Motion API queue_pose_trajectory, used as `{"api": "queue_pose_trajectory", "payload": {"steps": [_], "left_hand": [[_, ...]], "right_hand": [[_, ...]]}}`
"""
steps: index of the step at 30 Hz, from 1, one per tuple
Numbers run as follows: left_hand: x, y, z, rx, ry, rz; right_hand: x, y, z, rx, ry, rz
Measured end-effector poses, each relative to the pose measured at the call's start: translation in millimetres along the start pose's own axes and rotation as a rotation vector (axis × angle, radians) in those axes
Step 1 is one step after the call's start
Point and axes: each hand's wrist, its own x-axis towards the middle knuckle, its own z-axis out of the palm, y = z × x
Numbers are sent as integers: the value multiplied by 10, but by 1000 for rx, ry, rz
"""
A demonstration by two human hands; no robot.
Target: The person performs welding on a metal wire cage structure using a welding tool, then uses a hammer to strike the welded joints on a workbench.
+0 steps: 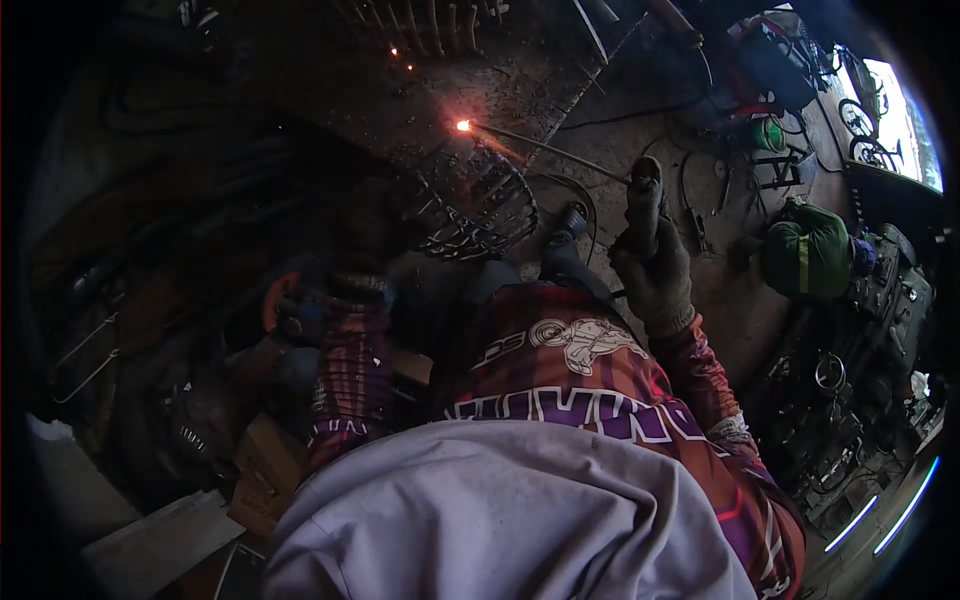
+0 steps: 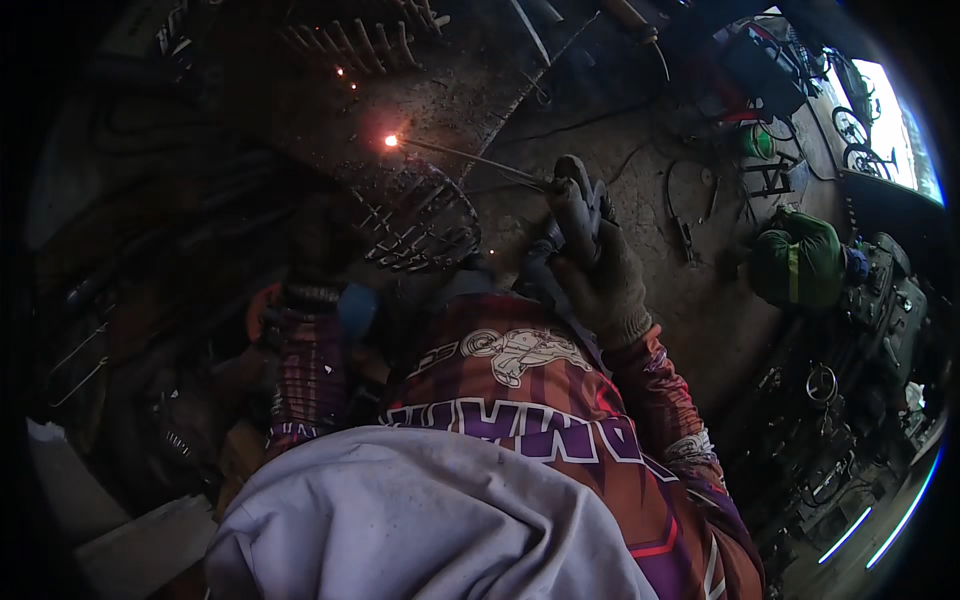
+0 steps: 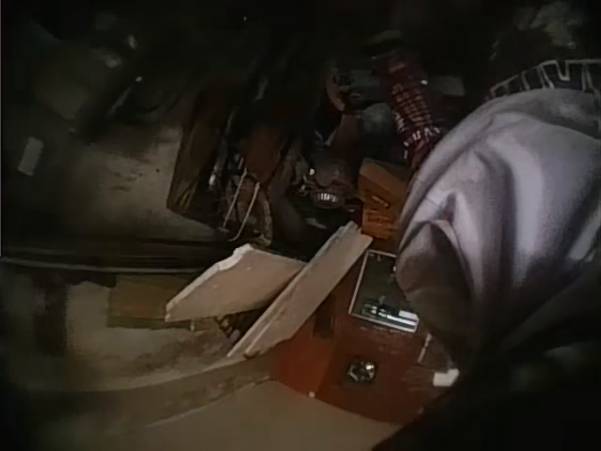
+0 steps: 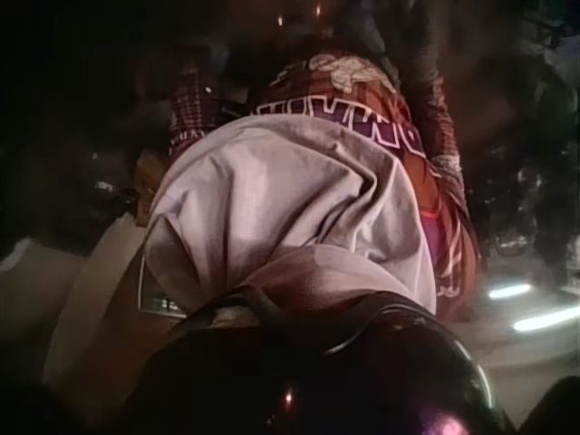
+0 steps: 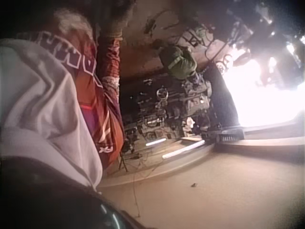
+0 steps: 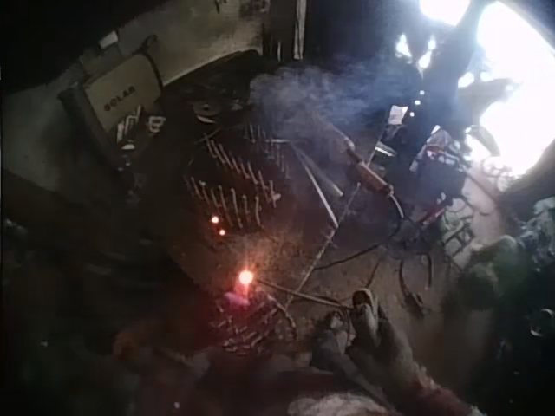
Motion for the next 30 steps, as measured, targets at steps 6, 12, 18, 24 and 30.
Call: {"api": "queue_pose_trajectory", "payload": {"steps": [6,12,18,24,30], "left_hand": [[8,298,-22,-193,78,-10],[3,403,-76,-101,161,171],[-24,540,-218,88,92,268],[-56,516,-266,193,104,258],[-42,517,-263,192,113,240]], "right_hand": [[-21,113,-2,-70,10,-16],[-25,123,20,-43,34,57],[20,-8,32,-107,41,-130],[10,41,50,-25,48,-186],[-2,-25,55,81,23,-164]]}}
